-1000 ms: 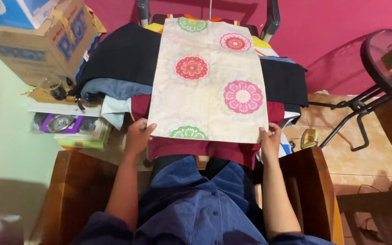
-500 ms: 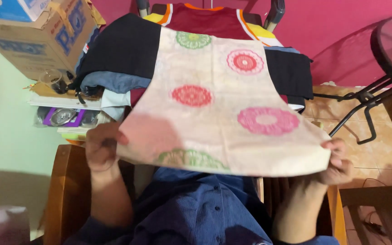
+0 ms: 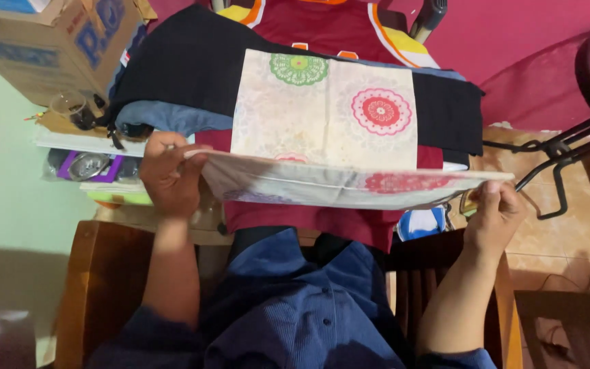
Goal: Folding various items of clothing and laundry on a chair.
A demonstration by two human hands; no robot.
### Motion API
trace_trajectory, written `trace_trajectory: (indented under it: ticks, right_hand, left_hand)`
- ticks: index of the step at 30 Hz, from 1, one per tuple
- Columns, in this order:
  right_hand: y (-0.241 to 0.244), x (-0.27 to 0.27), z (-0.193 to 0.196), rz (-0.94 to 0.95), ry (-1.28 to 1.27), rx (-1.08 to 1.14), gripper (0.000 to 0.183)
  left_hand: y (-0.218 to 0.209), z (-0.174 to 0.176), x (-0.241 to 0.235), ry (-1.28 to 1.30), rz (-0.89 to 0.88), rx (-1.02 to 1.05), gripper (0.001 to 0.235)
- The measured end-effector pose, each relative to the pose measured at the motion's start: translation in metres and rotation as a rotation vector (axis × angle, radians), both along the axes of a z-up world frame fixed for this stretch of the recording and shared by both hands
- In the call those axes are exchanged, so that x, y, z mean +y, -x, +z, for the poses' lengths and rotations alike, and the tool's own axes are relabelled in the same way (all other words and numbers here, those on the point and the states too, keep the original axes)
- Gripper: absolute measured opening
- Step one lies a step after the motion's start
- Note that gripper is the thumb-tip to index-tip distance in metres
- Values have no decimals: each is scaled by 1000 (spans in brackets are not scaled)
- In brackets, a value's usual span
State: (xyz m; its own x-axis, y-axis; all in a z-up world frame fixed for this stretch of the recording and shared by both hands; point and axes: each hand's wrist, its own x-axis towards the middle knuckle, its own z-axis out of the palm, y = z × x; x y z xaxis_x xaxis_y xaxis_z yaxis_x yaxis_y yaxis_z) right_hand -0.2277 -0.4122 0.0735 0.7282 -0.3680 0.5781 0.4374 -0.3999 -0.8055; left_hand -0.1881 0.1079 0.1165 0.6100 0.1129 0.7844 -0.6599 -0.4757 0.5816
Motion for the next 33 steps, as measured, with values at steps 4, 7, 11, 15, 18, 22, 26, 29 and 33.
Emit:
trace_trajectory:
  ticks: [4, 7, 11, 15, 18, 22, 26, 29, 33]
  right_hand:
    - [-56, -22, 6, 178, -265, -37, 6]
    - [-110, -24, 4, 166, -276, 125, 4]
    - [-206, -21, -24, 31, -254, 180, 10]
    - [-293, -28, -63, -58, -73, 354, 9]
    - [-337, -26, -85, -106, 20, 424, 6]
    - [-348, -13, -77, -256, 312, 536, 10]
    - [-352, -8, -77, -312, 536, 591, 14]
    - [-355, -4, -80, -351, 611, 652, 18]
    - [-359, -4, -82, -351, 630, 634, 22]
  left_hand:
    - [-45, 18, -21, 102, -44, -41, 33]
    - [-89, 28, -38, 15, 77, -26, 28]
    - [-187, -5, -37, 83, 72, 63, 13]
    - [-268, -28, -25, -194, 198, 553, 8]
    - [-307, -33, -27, -336, 241, 747, 7]
    - [-337, -64, -28, -437, 292, 679, 3]
    - [-346, -90, -29, -556, 314, 673, 7]
    - [-348, -94, -28, -649, 325, 624, 14]
    - [-355, -81, -28, -601, 191, 744, 11]
